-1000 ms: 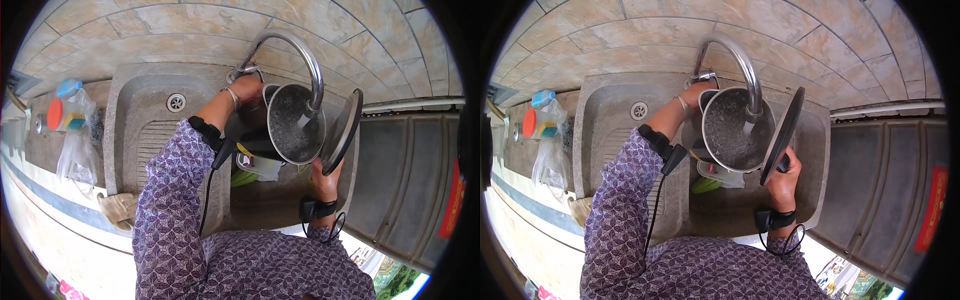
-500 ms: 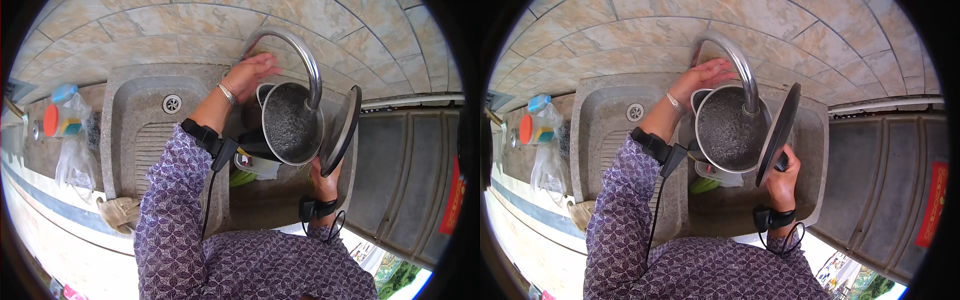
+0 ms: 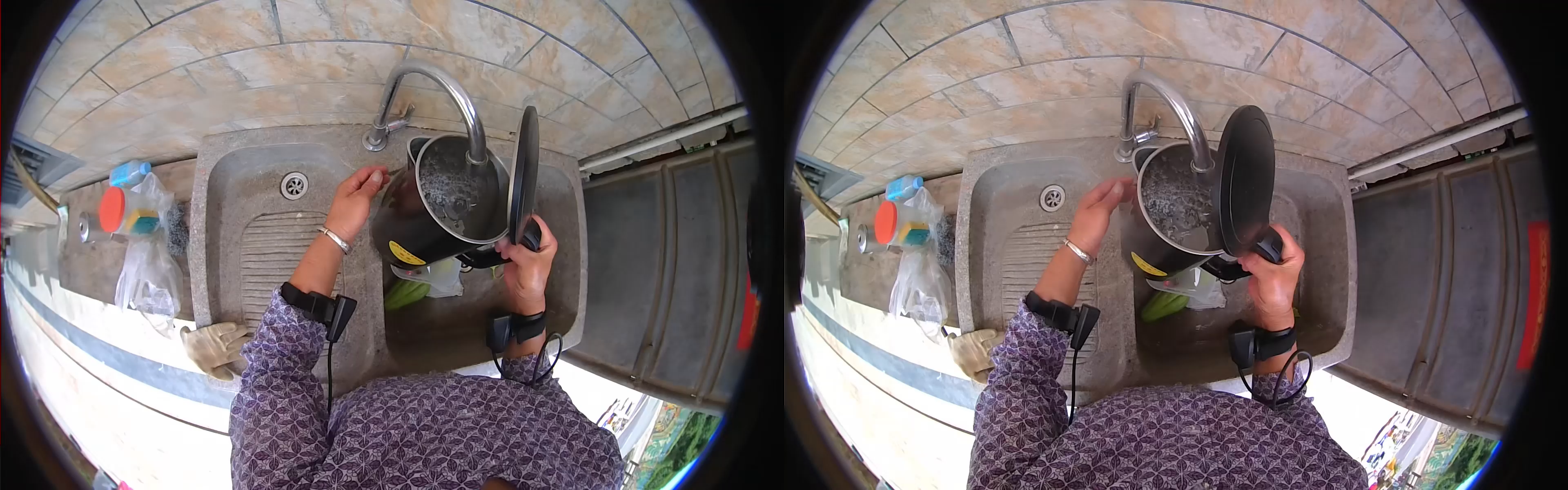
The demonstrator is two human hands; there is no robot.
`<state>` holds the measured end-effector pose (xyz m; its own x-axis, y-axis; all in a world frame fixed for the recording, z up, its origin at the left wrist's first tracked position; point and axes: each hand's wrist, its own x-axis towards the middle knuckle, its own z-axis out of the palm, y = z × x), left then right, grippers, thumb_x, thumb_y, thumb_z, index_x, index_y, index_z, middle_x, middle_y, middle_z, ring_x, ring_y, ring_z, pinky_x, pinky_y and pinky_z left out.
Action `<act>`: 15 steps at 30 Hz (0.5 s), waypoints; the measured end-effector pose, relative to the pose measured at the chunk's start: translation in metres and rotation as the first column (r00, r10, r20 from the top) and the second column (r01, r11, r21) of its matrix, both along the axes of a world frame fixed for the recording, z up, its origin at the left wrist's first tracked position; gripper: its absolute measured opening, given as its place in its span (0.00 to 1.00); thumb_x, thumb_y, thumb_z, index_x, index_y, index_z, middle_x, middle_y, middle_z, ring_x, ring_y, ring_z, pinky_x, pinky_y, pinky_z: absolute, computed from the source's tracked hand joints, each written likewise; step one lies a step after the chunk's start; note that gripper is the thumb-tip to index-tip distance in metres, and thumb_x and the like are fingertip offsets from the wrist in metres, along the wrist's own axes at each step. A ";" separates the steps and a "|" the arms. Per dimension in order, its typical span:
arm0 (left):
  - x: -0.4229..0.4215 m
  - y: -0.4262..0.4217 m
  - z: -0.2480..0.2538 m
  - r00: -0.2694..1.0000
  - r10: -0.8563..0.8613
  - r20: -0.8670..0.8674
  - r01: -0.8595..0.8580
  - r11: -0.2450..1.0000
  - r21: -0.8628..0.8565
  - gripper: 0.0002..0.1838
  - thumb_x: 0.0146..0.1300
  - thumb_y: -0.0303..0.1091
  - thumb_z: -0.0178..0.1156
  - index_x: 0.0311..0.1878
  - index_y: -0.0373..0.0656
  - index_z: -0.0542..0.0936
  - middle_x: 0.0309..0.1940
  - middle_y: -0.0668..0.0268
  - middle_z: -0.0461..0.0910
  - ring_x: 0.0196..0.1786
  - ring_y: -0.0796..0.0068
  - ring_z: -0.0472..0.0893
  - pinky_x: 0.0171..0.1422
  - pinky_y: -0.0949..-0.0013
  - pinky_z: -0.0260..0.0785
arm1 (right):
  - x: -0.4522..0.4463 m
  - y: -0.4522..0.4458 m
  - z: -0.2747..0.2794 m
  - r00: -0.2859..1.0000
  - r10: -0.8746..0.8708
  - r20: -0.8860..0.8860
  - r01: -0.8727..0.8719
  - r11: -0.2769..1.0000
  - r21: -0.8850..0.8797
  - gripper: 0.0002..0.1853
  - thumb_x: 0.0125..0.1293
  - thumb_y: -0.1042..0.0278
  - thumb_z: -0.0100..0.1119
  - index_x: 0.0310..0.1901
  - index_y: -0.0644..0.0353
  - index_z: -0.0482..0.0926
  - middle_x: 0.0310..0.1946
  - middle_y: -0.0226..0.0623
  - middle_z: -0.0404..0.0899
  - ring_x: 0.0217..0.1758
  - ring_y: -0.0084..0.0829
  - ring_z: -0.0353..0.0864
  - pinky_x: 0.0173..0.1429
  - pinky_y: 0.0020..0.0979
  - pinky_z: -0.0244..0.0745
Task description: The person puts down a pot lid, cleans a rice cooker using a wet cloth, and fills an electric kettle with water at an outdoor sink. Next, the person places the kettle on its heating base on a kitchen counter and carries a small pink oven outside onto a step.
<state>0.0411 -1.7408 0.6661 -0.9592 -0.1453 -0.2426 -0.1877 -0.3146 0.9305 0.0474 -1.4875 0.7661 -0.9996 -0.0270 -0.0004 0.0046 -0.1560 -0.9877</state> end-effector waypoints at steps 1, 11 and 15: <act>0.006 -0.002 -0.002 1.000 -0.016 -0.022 0.016 1.000 -0.006 0.19 0.67 0.39 0.53 0.55 0.37 0.75 0.48 0.63 0.79 0.52 0.73 0.75 0.61 0.70 0.62 | 0.003 0.005 0.000 1.000 -0.002 0.002 0.002 1.000 0.001 0.15 0.38 0.88 0.50 0.33 0.69 0.73 0.21 0.34 0.72 0.20 0.25 0.70 0.27 0.24 0.64; 0.101 -0.052 0.065 0.919 0.278 -0.279 -0.337 0.922 -0.192 0.13 0.67 0.32 0.52 0.51 0.36 0.76 0.38 0.61 0.80 0.40 0.73 0.79 0.50 0.70 0.70 | 0.052 0.075 0.045 0.999 -0.035 -0.006 0.033 0.847 0.530 0.11 0.46 0.86 0.61 0.33 0.63 0.78 0.24 0.20 0.73 0.29 0.13 0.69 0.34 0.17 0.64; 0.133 -0.064 0.117 0.792 0.349 -0.501 -0.506 0.834 -0.219 0.15 0.68 0.33 0.50 0.52 0.32 0.74 0.37 0.58 0.80 0.40 0.69 0.78 0.51 0.66 0.69 | 0.065 0.104 0.044 0.996 -0.086 0.026 0.050 0.778 0.626 0.09 0.48 0.84 0.60 0.32 0.63 0.77 0.23 0.19 0.70 0.28 0.12 0.66 0.33 0.17 0.63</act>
<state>0.1736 -1.8046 0.7831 -0.7689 -0.5596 0.3092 0.3282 0.0695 0.9420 0.1119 -1.3836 0.8102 -0.9969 0.0651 -0.0437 0.0702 0.4928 -0.8673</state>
